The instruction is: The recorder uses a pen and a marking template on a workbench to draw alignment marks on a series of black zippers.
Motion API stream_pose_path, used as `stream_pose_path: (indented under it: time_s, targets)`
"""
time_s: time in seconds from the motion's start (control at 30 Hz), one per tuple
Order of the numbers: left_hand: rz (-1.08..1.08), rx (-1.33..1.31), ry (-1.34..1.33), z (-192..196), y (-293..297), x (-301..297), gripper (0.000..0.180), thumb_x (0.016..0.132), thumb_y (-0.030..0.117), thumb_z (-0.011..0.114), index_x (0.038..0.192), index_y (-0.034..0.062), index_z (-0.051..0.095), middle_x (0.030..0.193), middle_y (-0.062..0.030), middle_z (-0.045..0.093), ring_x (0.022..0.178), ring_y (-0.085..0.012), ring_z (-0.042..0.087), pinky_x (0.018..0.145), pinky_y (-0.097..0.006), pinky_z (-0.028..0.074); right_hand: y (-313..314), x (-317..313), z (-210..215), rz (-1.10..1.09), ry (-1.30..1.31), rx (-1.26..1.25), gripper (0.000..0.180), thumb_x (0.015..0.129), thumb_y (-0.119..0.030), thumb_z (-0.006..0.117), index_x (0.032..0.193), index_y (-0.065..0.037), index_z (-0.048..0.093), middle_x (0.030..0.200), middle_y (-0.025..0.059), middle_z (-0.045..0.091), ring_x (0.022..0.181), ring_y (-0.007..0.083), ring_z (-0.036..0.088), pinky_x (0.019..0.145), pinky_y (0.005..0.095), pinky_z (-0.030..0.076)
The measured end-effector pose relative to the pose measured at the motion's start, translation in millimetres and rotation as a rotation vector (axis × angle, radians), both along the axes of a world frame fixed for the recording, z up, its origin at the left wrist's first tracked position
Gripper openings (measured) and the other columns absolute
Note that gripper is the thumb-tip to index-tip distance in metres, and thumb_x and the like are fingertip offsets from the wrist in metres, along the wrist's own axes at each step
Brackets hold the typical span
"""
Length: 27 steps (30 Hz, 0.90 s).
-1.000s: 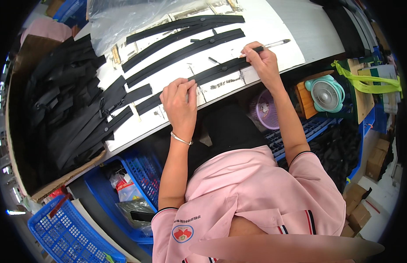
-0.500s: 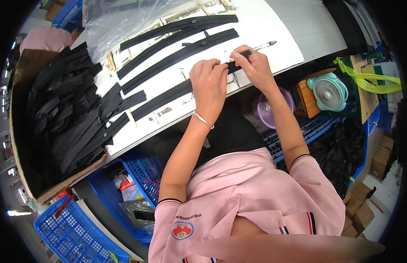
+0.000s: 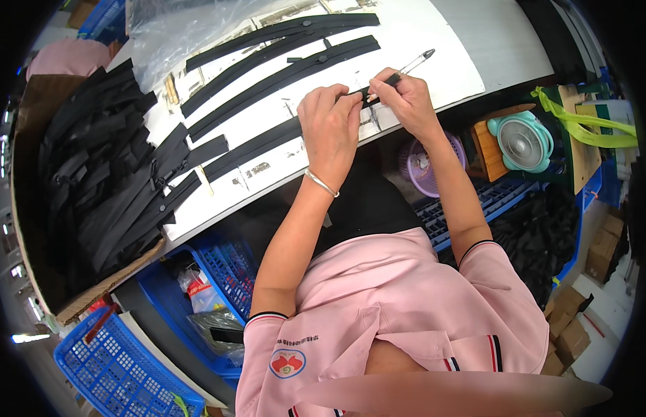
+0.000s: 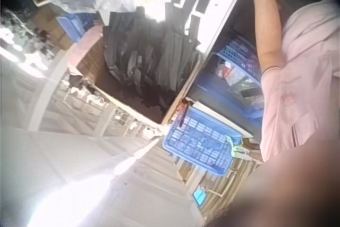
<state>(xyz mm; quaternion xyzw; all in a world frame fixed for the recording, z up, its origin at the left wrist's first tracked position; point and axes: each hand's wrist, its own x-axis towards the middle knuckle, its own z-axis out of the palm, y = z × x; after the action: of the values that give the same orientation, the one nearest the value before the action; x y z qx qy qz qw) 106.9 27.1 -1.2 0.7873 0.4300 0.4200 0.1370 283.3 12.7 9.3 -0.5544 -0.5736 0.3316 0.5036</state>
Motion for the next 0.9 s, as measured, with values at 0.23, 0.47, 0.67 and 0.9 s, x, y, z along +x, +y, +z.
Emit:
stream_pose_path:
  time_s: [0.23,0.47,0.67,0.9]
  targets:
    - [0.006,0.014,-0.025,-0.7,1.4,-4.3,0.012,0.082,0.008,0.079,0.095,0.0078,0.078,0.102,-0.003,0.07,0.101,-0.0256,0.061,0.09,-0.039,0.044,3.4,-3.9,-4.5,0.067,-0.087,0.003,0.019,0.098,-0.013,0.066,0.086,0.001,0.07,0.072,0.0028,0.069,0.067,0.0072,0.061,0.062,0.0242,0.048]
    - [0.111,0.069,-0.067,11.3,-7.9,-43.2,0.019,0.084,0.007,0.076,0.102,0.0083,0.077,0.113,-0.0087,0.07,0.119,-0.0324,0.059,0.103,-0.044,0.043,-5.5,-4.3,3.6,-0.018,0.105,-0.036,0.018,0.105,-0.016,0.062,0.106,-0.001,0.071,0.081,0.0004,0.063,0.068,0.0057,0.049,0.061,0.0229,0.04]
    - [0.409,-0.015,0.324,15.2,-8.1,-173.3,0.035,0.087,-0.001,0.064,0.12,0.0094,0.074,0.133,-0.011,0.065,0.136,-0.0354,0.05,0.115,-0.047,0.033,-0.7,-13.2,1.8,-0.003,-0.218,0.022,0.016,0.098,-0.019,0.072,0.11,-0.008,0.072,0.077,-0.0019,0.059,0.069,0.0056,0.051,0.06,0.0231,0.04]
    - [0.404,-0.036,0.247,5.9,24.0,-226.3,0.017,0.086,0.014,0.077,0.101,0.0056,0.079,0.119,-0.0067,0.071,0.124,-0.0296,0.058,0.113,-0.047,0.033,10.5,-25.0,2.2,-0.007,-0.773,0.183,0.04,0.083,-0.033,0.086,0.111,-0.013,0.065,0.1,0.0017,0.07,0.076,0.0186,0.069,0.065,0.0312,0.055]
